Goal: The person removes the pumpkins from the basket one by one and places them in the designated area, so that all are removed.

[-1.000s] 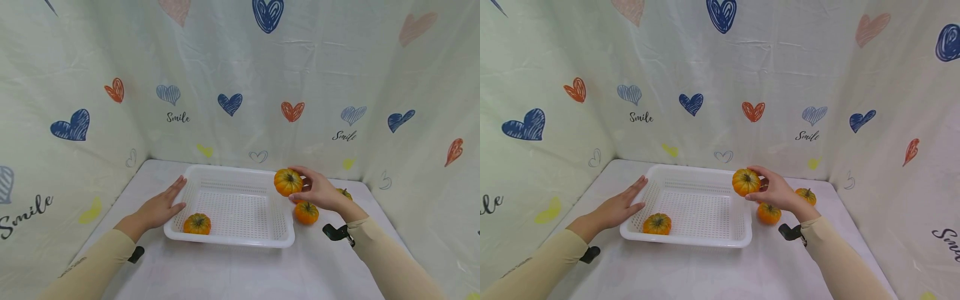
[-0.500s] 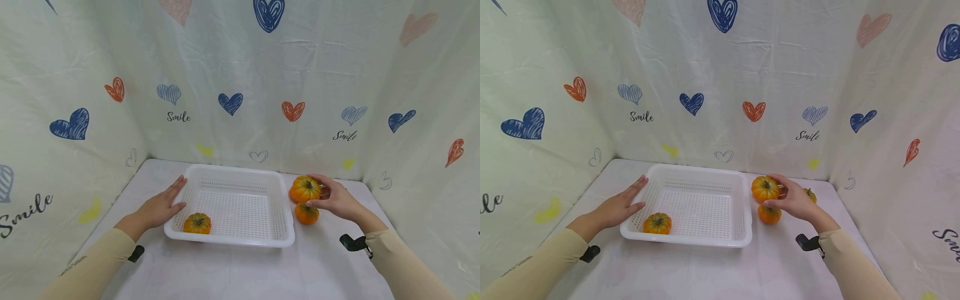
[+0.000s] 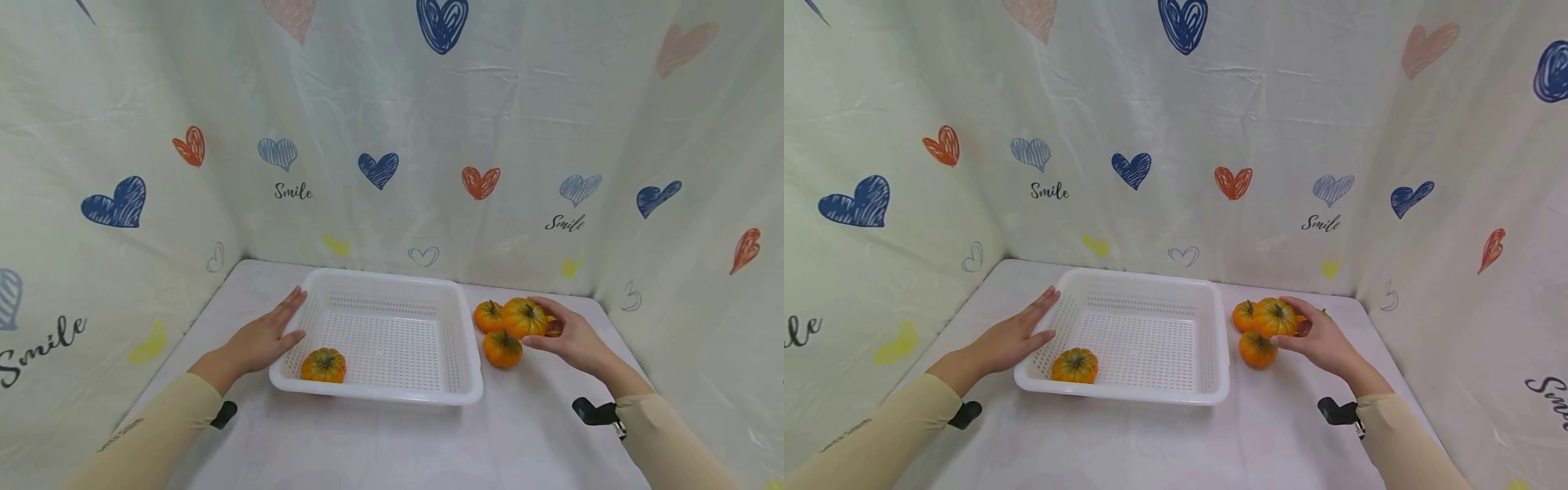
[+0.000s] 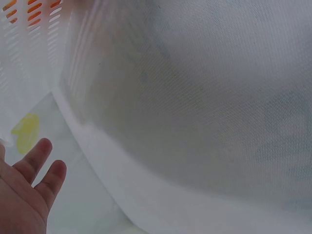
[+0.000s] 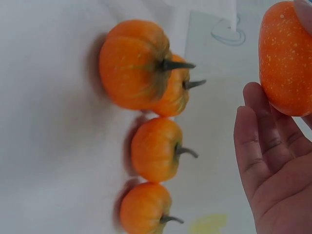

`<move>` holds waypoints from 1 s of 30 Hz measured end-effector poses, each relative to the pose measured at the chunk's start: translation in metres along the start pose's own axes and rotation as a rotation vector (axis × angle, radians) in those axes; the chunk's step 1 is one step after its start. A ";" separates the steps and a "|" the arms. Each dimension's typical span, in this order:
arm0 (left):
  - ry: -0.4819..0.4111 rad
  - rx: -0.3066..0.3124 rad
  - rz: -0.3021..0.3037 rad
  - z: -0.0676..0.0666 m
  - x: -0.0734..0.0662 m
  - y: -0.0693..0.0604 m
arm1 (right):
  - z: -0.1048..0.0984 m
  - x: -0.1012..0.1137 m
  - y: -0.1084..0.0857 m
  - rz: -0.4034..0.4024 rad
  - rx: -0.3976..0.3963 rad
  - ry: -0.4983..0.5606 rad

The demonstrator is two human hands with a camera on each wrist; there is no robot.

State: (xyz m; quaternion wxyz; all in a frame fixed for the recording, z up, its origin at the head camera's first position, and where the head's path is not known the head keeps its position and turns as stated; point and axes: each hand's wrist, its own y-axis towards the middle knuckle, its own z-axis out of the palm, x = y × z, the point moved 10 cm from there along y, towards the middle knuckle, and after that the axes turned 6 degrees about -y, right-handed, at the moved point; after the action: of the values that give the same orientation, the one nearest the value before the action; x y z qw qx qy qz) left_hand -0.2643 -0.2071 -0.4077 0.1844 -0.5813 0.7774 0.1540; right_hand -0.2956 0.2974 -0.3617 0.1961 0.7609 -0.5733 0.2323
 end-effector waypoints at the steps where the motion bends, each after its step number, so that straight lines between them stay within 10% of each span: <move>1: 0.000 -0.002 0.001 0.000 0.000 0.000 | -0.001 -0.004 -0.001 0.011 -0.003 -0.003; 30: -0.008 -0.010 0.003 -0.001 -0.002 -0.001 | 0.024 -0.097 -0.018 0.251 0.048 0.037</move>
State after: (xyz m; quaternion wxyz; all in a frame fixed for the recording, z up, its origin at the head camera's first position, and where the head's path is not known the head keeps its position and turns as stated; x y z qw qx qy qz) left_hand -0.2629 -0.2064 -0.4056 0.1845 -0.5805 0.7767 0.1605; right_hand -0.2979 0.3643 -0.4378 0.1578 0.6833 -0.6545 0.2826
